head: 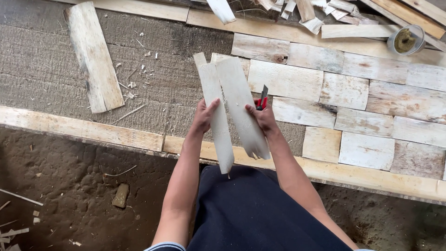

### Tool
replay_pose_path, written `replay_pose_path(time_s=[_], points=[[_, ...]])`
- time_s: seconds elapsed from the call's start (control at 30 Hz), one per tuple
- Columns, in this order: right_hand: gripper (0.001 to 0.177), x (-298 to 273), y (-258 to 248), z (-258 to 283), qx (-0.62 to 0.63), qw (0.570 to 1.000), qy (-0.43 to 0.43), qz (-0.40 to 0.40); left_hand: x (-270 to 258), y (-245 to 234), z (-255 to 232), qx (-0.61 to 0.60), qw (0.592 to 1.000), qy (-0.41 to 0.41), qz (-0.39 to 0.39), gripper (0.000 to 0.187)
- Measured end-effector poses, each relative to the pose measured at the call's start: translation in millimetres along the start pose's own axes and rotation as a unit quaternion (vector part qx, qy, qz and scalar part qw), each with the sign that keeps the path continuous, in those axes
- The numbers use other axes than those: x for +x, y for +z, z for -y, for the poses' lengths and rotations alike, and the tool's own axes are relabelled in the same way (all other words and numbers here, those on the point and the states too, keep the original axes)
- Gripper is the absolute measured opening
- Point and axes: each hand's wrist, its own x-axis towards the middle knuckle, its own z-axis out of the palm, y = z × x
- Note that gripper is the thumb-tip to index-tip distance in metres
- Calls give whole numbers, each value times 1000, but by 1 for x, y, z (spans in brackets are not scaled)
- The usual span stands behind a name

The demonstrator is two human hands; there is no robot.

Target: The person uses a red utility knife to cut and trim small wooden planks on a workbench. They repeatedly measure, score, and snap the wood, then place trimmed pieces into a growing mosaic pattern on the bench surface.

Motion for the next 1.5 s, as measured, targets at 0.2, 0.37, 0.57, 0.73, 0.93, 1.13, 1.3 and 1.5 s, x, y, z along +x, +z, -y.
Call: replay_pose_path(time_s=[0.2,0.37,0.57,0.73,0.93,1.13,1.3,1.5], points=[[32,-5,-13,7,-39,999,-3,38,-16,-23,-31,74,995,-48,46,23],[27,-5,-14,14,-49,997,-6,51,-28,-25,-66,118,992,-38,37,22],[24,-20,-5,54,-80,996,12,42,31,-103,-7,71,995,-2,-70,21],[25,-2,-74,14,-6,996,20,-85,43,-138,-33,-33,953,39,-300,42],[16,0,-68,-2,-4,995,93,-48,8,-57,-53,68,984,-53,-157,38],[23,-2,-25,-8,83,994,35,-56,25,-45,12,69,996,-50,28,21],[23,-2,-18,-22,124,989,19,-74,9,-50,-4,46,997,-47,-42,21],[32,-1,-16,-20,124,991,50,10,-5,-27,-25,1,993,-99,-59,28]])
